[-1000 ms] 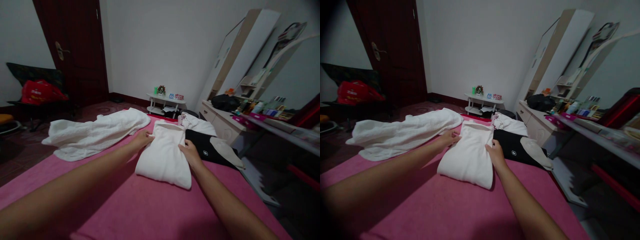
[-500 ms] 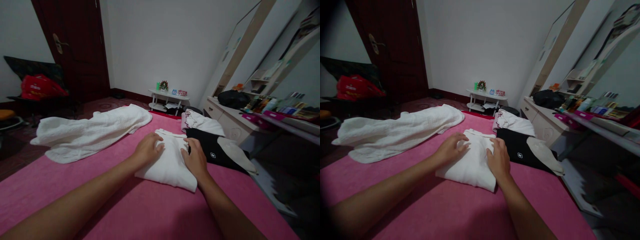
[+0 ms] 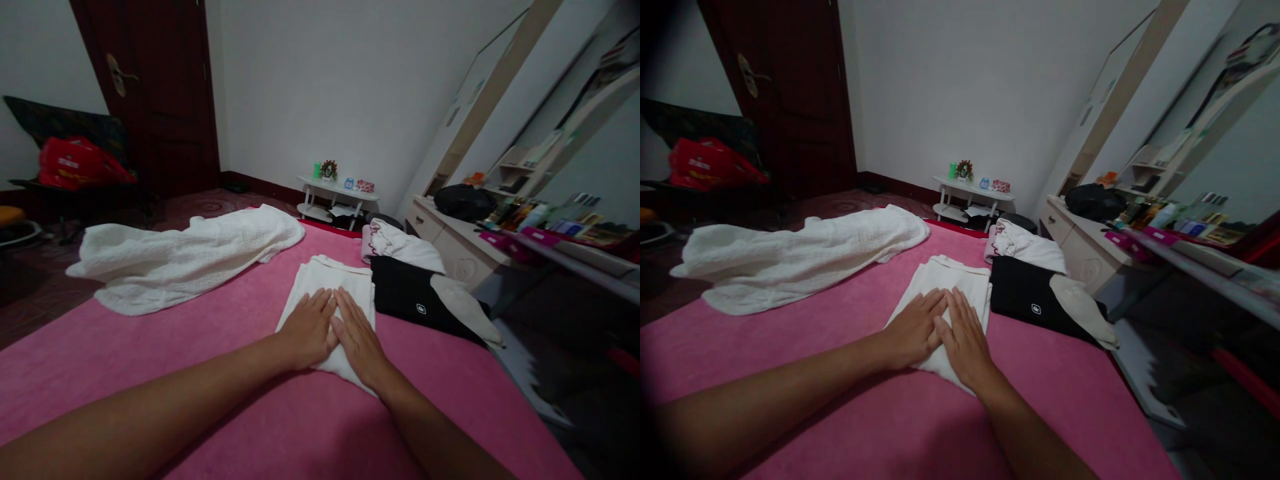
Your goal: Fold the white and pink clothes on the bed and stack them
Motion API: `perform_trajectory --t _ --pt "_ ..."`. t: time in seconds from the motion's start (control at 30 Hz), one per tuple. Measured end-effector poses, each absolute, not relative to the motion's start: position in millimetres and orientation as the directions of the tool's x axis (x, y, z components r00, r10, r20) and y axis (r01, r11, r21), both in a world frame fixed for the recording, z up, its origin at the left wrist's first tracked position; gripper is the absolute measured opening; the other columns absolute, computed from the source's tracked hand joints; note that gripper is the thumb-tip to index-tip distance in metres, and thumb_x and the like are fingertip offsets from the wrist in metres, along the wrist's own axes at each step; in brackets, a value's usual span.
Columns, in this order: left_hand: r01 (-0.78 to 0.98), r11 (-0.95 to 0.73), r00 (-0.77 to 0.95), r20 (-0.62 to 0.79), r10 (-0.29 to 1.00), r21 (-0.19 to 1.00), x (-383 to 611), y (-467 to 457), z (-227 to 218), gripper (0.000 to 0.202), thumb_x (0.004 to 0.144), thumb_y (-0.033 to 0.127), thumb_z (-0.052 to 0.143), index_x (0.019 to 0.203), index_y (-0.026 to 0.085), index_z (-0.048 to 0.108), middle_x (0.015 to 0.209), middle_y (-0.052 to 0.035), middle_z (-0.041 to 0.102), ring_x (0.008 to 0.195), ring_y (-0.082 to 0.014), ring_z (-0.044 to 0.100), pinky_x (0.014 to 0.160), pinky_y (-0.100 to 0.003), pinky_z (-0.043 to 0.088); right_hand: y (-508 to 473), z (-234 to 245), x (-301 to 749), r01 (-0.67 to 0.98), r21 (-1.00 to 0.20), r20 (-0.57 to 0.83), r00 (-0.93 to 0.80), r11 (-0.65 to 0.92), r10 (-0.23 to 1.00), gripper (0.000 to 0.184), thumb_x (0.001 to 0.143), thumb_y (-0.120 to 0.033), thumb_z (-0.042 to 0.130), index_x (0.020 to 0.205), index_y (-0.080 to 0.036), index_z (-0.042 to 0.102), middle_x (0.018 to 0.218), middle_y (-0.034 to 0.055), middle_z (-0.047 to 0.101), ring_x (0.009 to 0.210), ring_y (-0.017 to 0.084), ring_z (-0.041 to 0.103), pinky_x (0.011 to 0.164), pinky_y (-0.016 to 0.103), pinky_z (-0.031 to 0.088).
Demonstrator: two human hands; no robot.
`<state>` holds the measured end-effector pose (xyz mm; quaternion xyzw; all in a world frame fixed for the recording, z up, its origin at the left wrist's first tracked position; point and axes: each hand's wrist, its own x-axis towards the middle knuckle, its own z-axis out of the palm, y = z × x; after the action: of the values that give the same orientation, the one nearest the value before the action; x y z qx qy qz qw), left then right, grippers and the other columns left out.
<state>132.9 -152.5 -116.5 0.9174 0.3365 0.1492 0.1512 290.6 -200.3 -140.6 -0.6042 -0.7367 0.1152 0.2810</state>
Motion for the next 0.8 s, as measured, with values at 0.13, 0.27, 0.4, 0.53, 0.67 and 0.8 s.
perform_trajectory --t 0.13,0.27,0.4,0.53,0.67,0.8 --pt "0.441 -0.806 0.827 0.17 0.535 0.395 101.4 -157.9 -115.3 0.078 0.09 0.057 0.041 0.149 0.01 0.021 0.155 -0.0214 0.018 0.144 -0.0339 0.015 0.114 -0.054 0.019 -225.1 -132.5 297.0 0.83 -0.443 0.282 -0.23 0.339 0.931 0.072 0.092 -0.052 0.045 0.151 -0.022 0.019 0.158 0.0106 0.015 0.145 0.025 0.015 0.116 0.049 0.022" --pt "0.355 -0.872 0.859 0.25 0.446 0.336 72.3 -165.7 -124.4 0.08 0.081 0.045 0.058 0.147 0.012 0.024 0.154 -0.021 0.022 0.141 -0.032 0.025 0.113 -0.048 0.026 -251.8 -132.3 297.1 0.852 -0.346 0.273 -0.309 0.393 0.911 0.084 0.08 -0.041 0.065 0.15 -0.022 0.024 0.157 0.0122 0.018 0.142 0.028 0.023 0.112 0.047 0.032" --pt "0.397 -0.883 0.845 0.276 0.458 0.248 77.3 -166.2 -117.0 0.064 0.078 0.023 0.056 0.138 0.009 0.037 0.146 -0.022 0.039 0.133 -0.0309 0.041 0.107 -0.042 0.037 -250.3 -123.6 293.4 0.884 -0.315 0.324 -0.241 0.345 0.915 0.055 0.088 -0.023 0.053 0.141 -0.021 0.043 0.147 0.013 0.041 0.132 0.025 0.044 0.106 0.044 0.04" --pt "0.442 -0.874 0.859 0.183 0.477 0.202 81.4 -177.9 -81.8 0.026 0.084 0.017 0.045 0.106 0.013 0.057 0.101 -0.0161 0.067 0.088 -0.0285 0.067 0.078 -0.038 0.051 -258.0 -88.3 288.9 0.868 -0.374 0.229 -0.254 0.326 0.94 0.037 0.091 -0.022 0.048 0.126 -0.024 0.058 0.115 0.0085 0.069 0.101 0.025 0.067 0.088 0.036 0.05" --pt "0.317 -0.929 0.939 0.076 0.336 0.191 61.7 -218.3 -54.2 0.017 0.078 0.02 0.053 0.094 0.018 0.059 0.08 -0.0092 0.067 0.066 -0.0248 0.065 0.061 -0.033 0.047 -300.9 -51.1 283.0 0.797 -0.453 0.059 -0.421 0.4 0.905 0.022 0.089 -0.036 0.054 0.105 -0.029 0.068 0.094 0.0028 0.074 0.082 0.022 0.068 0.072 0.028 0.049" --pt "0.322 -0.918 0.939 0.044 0.341 0.231 53.1 -249.8 -43.7 0.026 0.069 0.024 0.065 0.094 0.019 0.062 0.081 -0.0105 0.068 0.065 -0.0255 0.064 0.056 -0.033 0.044 -320.6 -36.2 277.7 0.772 -0.468 0.096 -0.439 0.43 0.893 0.025 0.083 -0.046 0.061 0.09 -0.026 0.072 0.088 0.0057 0.073 0.075 0.022 0.065 0.064 0.027 0.045"
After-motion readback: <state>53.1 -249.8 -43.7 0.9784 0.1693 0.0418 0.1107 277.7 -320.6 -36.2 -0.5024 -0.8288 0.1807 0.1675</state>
